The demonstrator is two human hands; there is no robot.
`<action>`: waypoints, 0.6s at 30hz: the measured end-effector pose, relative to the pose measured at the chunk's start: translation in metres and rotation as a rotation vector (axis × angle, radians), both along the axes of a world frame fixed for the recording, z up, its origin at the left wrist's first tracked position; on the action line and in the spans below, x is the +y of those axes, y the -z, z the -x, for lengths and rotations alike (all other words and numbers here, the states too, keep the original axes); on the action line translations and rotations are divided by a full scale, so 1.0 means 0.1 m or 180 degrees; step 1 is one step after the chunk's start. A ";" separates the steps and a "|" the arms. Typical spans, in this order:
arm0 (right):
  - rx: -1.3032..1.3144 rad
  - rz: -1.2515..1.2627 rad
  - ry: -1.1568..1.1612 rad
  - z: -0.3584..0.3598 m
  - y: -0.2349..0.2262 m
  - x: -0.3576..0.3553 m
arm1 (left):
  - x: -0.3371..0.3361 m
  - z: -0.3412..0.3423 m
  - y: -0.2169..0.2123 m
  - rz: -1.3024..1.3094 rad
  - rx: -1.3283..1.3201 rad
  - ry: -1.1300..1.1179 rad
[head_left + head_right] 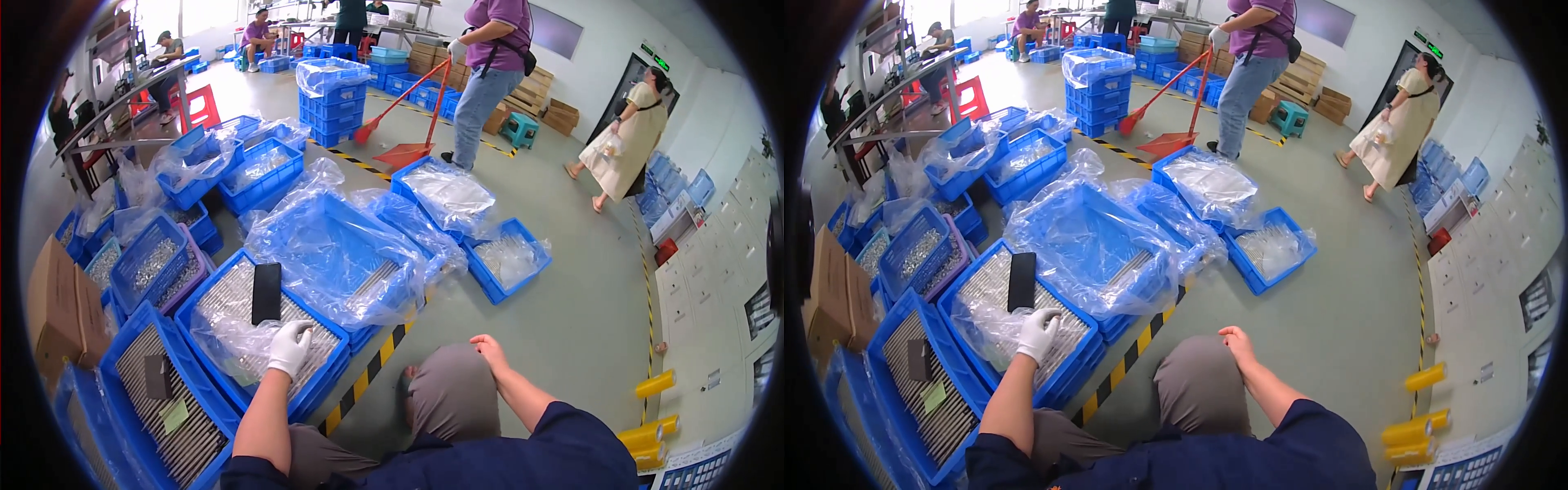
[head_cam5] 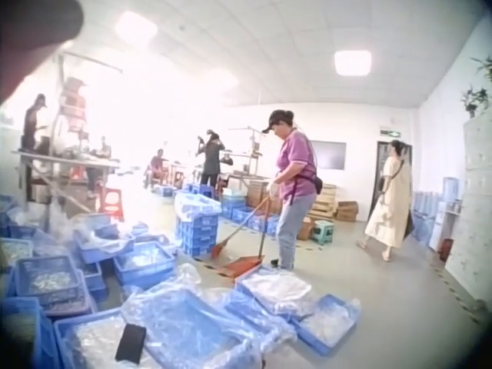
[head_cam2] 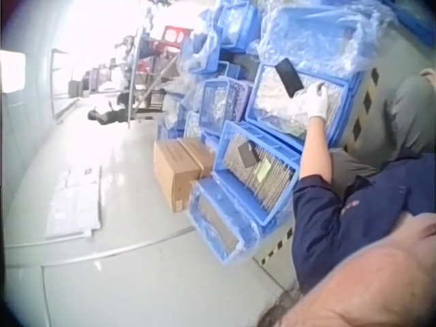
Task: Sorting and organizing bundles of long metal rods into plastic bags and blue industrial crates.
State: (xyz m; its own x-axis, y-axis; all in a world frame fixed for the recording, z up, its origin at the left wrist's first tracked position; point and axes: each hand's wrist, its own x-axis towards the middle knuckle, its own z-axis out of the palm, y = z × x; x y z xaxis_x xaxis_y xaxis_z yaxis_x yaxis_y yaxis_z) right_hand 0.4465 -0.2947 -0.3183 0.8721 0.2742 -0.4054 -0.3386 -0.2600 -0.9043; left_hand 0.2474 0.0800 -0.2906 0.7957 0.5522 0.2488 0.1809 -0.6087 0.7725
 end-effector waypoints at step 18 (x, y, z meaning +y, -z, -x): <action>-0.1127 0.0938 -0.2136 -0.02 -0.63 1.02 | 0.07 0.04 0.16 -0.0020 0.0065 0.0161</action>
